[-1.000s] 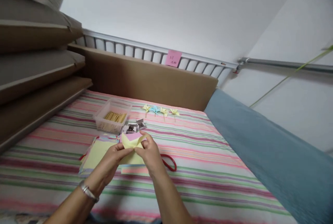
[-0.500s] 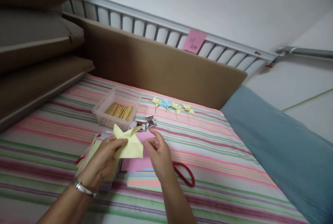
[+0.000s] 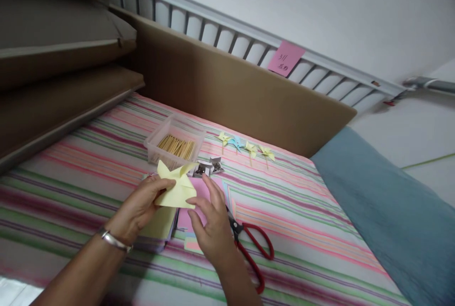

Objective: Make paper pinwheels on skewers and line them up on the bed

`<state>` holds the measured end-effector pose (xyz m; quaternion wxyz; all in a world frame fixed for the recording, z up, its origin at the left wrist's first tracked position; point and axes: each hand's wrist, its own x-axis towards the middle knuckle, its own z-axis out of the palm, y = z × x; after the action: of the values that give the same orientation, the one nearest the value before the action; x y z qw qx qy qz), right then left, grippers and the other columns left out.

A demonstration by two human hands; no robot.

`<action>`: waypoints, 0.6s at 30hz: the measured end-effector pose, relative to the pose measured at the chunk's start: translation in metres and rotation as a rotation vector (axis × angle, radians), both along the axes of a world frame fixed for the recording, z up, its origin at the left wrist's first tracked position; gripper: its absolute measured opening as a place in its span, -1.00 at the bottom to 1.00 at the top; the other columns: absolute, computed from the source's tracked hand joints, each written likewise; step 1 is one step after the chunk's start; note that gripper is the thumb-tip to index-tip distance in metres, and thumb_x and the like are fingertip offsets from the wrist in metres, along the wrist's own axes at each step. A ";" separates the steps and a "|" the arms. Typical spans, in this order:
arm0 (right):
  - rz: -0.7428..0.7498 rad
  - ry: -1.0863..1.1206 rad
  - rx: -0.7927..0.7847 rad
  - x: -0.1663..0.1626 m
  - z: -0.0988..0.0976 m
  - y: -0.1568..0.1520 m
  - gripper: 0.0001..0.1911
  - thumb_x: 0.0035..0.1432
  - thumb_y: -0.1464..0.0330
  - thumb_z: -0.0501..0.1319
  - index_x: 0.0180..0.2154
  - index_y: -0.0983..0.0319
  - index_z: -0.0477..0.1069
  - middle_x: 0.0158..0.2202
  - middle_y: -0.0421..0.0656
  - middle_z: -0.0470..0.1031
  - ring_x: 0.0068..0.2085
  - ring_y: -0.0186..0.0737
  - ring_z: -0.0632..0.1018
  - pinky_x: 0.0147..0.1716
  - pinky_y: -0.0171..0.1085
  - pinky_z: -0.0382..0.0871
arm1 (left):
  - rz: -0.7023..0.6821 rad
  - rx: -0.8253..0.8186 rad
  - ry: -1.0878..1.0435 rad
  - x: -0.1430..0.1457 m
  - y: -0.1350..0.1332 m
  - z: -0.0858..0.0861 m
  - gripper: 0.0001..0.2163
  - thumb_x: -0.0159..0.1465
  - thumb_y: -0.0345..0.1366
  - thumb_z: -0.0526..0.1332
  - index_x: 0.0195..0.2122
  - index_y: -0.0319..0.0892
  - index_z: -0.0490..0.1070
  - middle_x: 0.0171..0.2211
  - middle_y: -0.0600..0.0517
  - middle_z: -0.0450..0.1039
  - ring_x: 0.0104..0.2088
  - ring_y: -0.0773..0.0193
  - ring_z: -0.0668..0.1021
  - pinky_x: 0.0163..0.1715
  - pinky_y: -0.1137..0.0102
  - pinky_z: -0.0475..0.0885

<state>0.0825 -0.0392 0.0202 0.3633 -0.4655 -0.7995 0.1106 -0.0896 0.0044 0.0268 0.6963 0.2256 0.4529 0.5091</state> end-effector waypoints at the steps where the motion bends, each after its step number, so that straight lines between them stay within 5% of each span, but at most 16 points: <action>1: -0.007 0.007 0.017 0.000 0.000 0.000 -0.76 0.15 0.51 0.10 -0.20 0.15 0.44 0.28 -0.08 0.06 0.27 -0.02 0.11 0.17 0.04 0.12 | -0.007 0.003 0.002 0.000 0.000 -0.002 -0.88 -0.17 -0.39 0.36 -0.57 -0.25 0.49 -0.62 0.05 0.52 -0.56 0.28 0.50 -0.55 0.46 0.35; 11: -0.022 0.056 -0.010 0.009 0.001 0.000 -0.83 0.17 0.47 0.13 -0.28 0.15 0.47 0.20 -0.08 0.22 0.23 -0.07 0.19 0.16 0.00 0.12 | -0.078 0.038 0.105 0.012 0.002 -0.015 -0.85 -0.15 -0.39 0.35 -0.50 -0.27 0.50 -0.58 0.04 0.53 -0.56 0.27 0.50 -0.53 0.44 0.35; 18: -0.139 0.174 -0.191 0.009 -0.001 0.003 -0.93 0.11 0.42 0.22 -0.38 0.17 0.48 0.26 -0.09 0.14 0.29 -0.03 0.08 0.21 0.04 -0.01 | -0.156 0.043 0.103 0.028 -0.002 -0.020 -0.82 -0.12 -0.36 0.36 -0.44 -0.25 0.53 -0.57 0.06 0.53 -0.59 0.34 0.45 -0.58 0.49 0.26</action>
<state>0.0919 -0.0363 0.0196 0.3919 -0.5409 -0.7167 0.2007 -0.0613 0.0026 0.0069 0.7047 0.3006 0.4582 0.4507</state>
